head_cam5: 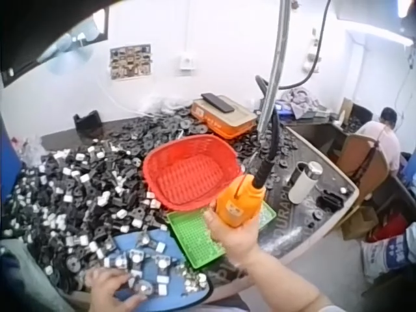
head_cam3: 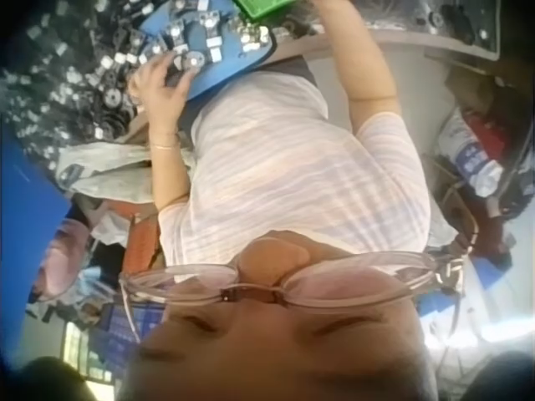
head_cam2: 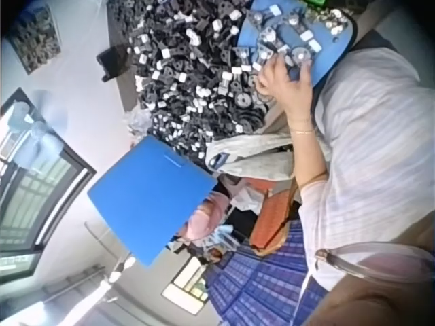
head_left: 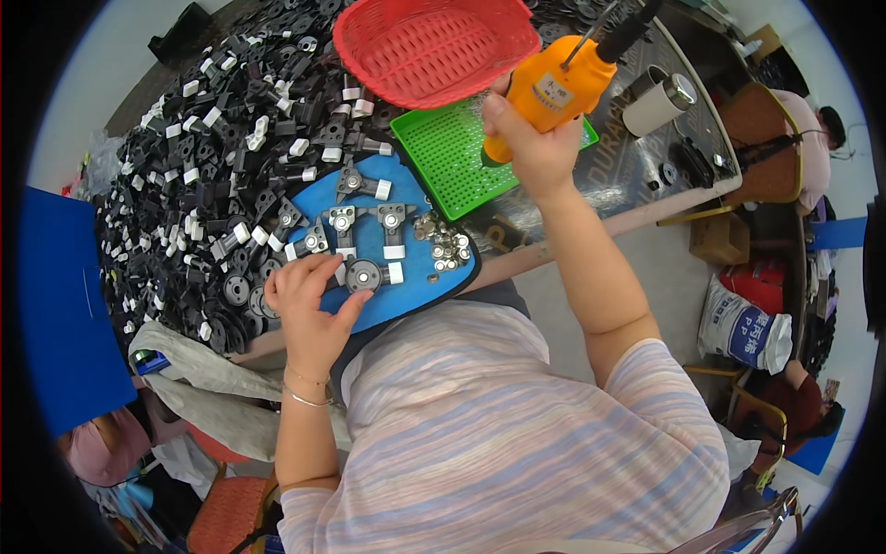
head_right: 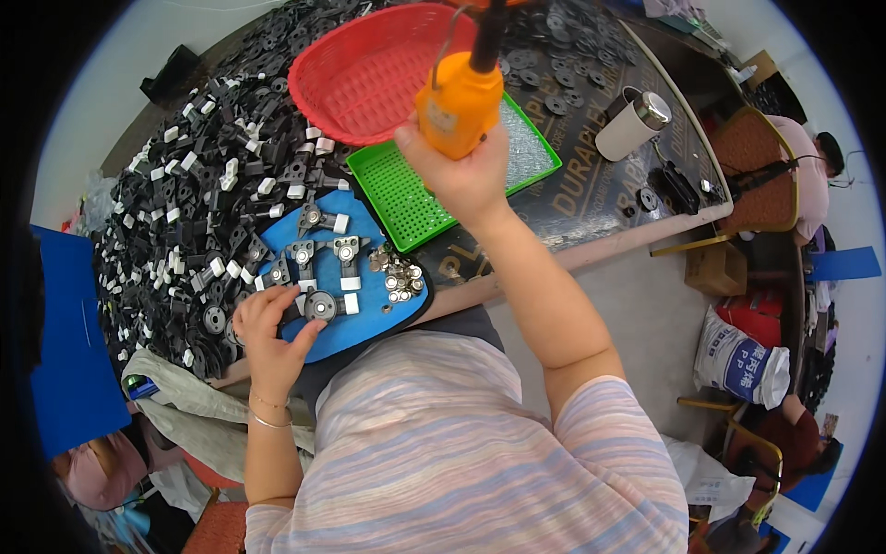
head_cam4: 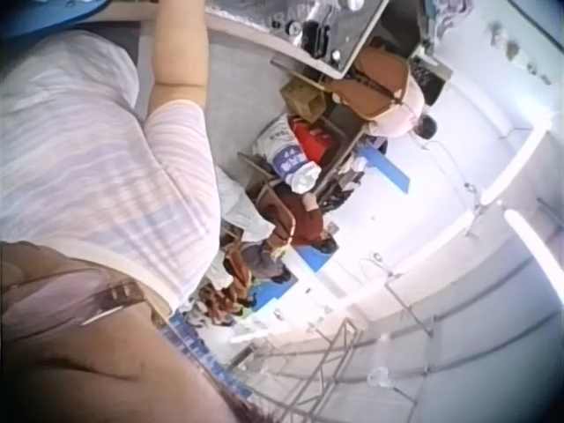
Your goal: Assembling small mechanical components into a tray using an electric screwdriver.
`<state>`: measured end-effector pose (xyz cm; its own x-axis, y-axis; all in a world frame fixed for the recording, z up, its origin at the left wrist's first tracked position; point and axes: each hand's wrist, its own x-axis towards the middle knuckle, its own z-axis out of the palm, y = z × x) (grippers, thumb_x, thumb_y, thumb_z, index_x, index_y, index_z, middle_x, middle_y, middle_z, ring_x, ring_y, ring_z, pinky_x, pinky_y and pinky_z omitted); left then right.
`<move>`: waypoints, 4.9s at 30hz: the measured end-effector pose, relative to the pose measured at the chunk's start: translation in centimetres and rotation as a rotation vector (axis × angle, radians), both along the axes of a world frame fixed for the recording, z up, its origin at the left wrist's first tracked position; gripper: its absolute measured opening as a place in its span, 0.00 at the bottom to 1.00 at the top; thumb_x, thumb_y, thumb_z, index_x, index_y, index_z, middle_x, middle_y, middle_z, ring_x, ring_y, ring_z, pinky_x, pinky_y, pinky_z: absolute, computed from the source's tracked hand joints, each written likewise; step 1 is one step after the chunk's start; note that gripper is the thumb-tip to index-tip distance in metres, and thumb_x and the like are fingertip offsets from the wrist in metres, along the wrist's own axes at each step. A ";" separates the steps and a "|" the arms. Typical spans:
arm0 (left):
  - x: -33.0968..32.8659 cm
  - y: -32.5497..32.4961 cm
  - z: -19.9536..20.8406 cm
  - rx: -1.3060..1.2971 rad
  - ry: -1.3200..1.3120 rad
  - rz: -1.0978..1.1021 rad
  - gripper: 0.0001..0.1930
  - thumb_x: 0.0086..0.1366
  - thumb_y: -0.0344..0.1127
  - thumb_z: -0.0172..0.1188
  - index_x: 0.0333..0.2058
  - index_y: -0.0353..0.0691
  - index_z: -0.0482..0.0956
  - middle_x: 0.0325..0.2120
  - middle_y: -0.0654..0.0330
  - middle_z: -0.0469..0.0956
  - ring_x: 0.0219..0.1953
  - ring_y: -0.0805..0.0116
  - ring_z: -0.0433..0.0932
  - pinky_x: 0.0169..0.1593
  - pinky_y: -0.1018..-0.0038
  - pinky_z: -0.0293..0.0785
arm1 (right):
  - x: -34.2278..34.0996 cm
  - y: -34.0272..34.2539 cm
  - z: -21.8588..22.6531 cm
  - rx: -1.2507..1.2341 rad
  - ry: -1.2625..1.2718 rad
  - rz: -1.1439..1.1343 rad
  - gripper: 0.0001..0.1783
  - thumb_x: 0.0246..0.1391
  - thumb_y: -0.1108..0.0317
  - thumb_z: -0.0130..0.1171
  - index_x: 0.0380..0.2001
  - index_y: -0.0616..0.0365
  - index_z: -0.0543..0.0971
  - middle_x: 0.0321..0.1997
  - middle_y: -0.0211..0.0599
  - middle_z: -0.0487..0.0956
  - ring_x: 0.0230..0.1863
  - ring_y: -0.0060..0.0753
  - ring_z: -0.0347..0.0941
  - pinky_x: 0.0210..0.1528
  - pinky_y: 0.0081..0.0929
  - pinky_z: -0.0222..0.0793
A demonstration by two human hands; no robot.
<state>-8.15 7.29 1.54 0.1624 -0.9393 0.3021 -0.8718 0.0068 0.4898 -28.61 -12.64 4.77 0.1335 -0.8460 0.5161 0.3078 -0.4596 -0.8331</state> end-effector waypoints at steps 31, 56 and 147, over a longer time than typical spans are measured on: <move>0.3 -0.8 -1.2 0.084 0.018 -0.003 0.20 0.36 0.48 0.72 0.31 0.51 0.82 0.57 0.63 0.63 0.63 0.56 0.51 0.60 0.43 0.32 | 8.7 9.0 1.1 0.000 0.058 0.572 0.13 0.44 0.77 0.58 0.34 0.61 0.67 0.32 0.39 0.69 0.26 0.22 0.68 0.28 0.18 0.68; -0.4 -2.1 0.3 0.095 -0.034 -0.053 0.23 0.38 0.48 0.71 0.33 0.43 0.80 0.53 0.59 0.66 0.61 0.56 0.54 0.60 0.44 0.34 | -1.1 0.6 2.0 0.002 -0.213 0.271 0.12 0.47 0.79 0.56 0.38 0.63 0.70 0.32 0.40 0.73 0.25 0.27 0.70 0.28 0.22 0.66; -2.2 -8.4 0.5 0.060 -0.161 -0.192 0.23 0.38 0.42 0.71 0.34 0.42 0.77 0.34 0.63 0.72 0.43 0.63 0.68 0.56 0.56 0.47 | -1.7 1.7 1.6 -0.024 -0.299 0.272 0.14 0.46 0.79 0.57 0.38 0.64 0.69 0.32 0.40 0.73 0.25 0.25 0.70 0.29 0.19 0.68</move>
<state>-10.34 -1.10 2.08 -0.0666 -0.9653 0.2525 -0.9240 0.1552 0.3496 -30.29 -10.92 6.37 0.1922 -0.7878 0.5852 0.6480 -0.3460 -0.6785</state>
